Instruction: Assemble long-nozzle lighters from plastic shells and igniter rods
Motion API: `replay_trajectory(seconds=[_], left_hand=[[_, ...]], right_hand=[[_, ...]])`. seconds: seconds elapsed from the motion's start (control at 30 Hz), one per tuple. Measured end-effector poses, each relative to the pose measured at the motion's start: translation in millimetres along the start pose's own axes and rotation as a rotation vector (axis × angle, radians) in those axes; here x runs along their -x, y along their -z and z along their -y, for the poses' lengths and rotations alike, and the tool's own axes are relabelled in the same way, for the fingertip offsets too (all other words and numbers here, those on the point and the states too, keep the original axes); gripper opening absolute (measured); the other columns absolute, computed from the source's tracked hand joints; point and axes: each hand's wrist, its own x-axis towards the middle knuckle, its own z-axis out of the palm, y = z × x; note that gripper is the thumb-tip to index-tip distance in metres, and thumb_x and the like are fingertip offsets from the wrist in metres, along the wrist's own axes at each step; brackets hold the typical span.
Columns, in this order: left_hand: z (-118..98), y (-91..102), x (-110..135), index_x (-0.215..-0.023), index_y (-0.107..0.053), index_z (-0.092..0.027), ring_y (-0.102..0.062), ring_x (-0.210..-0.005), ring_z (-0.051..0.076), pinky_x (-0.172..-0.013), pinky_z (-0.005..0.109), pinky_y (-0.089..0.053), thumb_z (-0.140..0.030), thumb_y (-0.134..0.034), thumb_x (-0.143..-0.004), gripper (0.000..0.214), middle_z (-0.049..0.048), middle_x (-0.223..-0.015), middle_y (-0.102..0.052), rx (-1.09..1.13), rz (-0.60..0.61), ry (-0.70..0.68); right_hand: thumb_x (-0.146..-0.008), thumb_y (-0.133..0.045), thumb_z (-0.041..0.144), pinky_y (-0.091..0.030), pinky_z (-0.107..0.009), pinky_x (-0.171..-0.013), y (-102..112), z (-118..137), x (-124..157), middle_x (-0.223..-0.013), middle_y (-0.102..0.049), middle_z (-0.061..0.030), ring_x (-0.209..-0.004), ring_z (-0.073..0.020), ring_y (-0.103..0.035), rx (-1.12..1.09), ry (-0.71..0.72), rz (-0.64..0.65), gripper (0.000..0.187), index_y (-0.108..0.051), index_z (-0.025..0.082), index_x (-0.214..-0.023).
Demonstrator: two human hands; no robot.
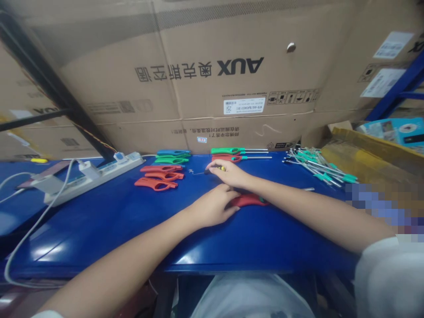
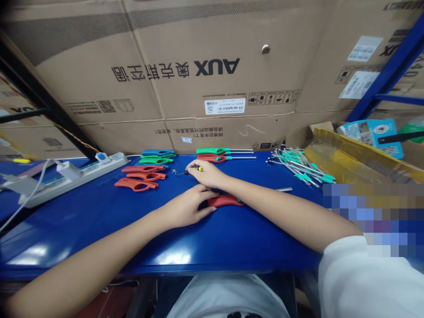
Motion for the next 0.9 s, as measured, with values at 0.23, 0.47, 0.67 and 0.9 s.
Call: replay_trajectory(seconds=[0.23,0.47,0.67,0.9], left_hand=[[-1.5,2.0,0.8,-0.125,-0.068,-0.014,-0.064,-0.109,0.026,-0.099,0.039,-0.054,-0.018,-0.065,-0.091,0.034,0.0138,-0.116,-0.065,-0.012,0.013,0.036],[2.9,-2.6,0.1,-0.128,-0.067,-0.017,-0.063,-0.1,0.023,-0.094,0.037,-0.053,-0.027,-0.066,-0.093,0.036,0.011,-0.112,-0.062,0.004,0.021,0.051],[8.1,-14.4,-2.3,-0.131,-0.066,-0.017,-0.06,-0.108,0.024,-0.102,0.038,-0.049,-0.037,-0.066,-0.095,0.041,0.0112,-0.114,-0.064,0.108,-0.025,-0.014],[8.8,-19.5,-3.7,-0.132,-0.066,-0.021,-0.06,-0.114,0.025,-0.104,0.042,-0.048,-0.045,-0.075,-0.087,0.052,0.0108,-0.119,-0.065,0.233,-0.11,0.072]], right_hand=[[-0.09,-0.06,0.017,-0.049,-0.03,-0.086,2.6,0.9,-3.7,-0.097,-0.075,-0.0041,-0.09,-0.0158,-0.065,-0.033,-0.017,-0.067,0.012,-0.072,0.019,-0.087],[-0.085,-0.062,0.029,-0.036,-0.023,-0.045,12.5,7.4,6.6,-0.064,-0.062,0.0025,-0.048,-0.0086,-0.043,-0.225,-0.062,-0.19,0.015,-0.073,0.018,-0.085],[-0.071,-0.081,0.047,-0.033,-0.019,-0.039,45.1,17.2,26.6,-0.055,-0.049,0.0058,-0.047,-0.0065,-0.039,-0.725,-0.101,-0.45,0.033,-0.066,0.017,-0.073],[-0.076,-0.077,0.061,-0.033,-0.017,-0.036,77.9,10.9,56.6,-0.067,-0.059,0.005,-0.043,-0.0038,-0.04,-0.826,-0.183,-0.448,0.046,-0.058,0.019,-0.074]])
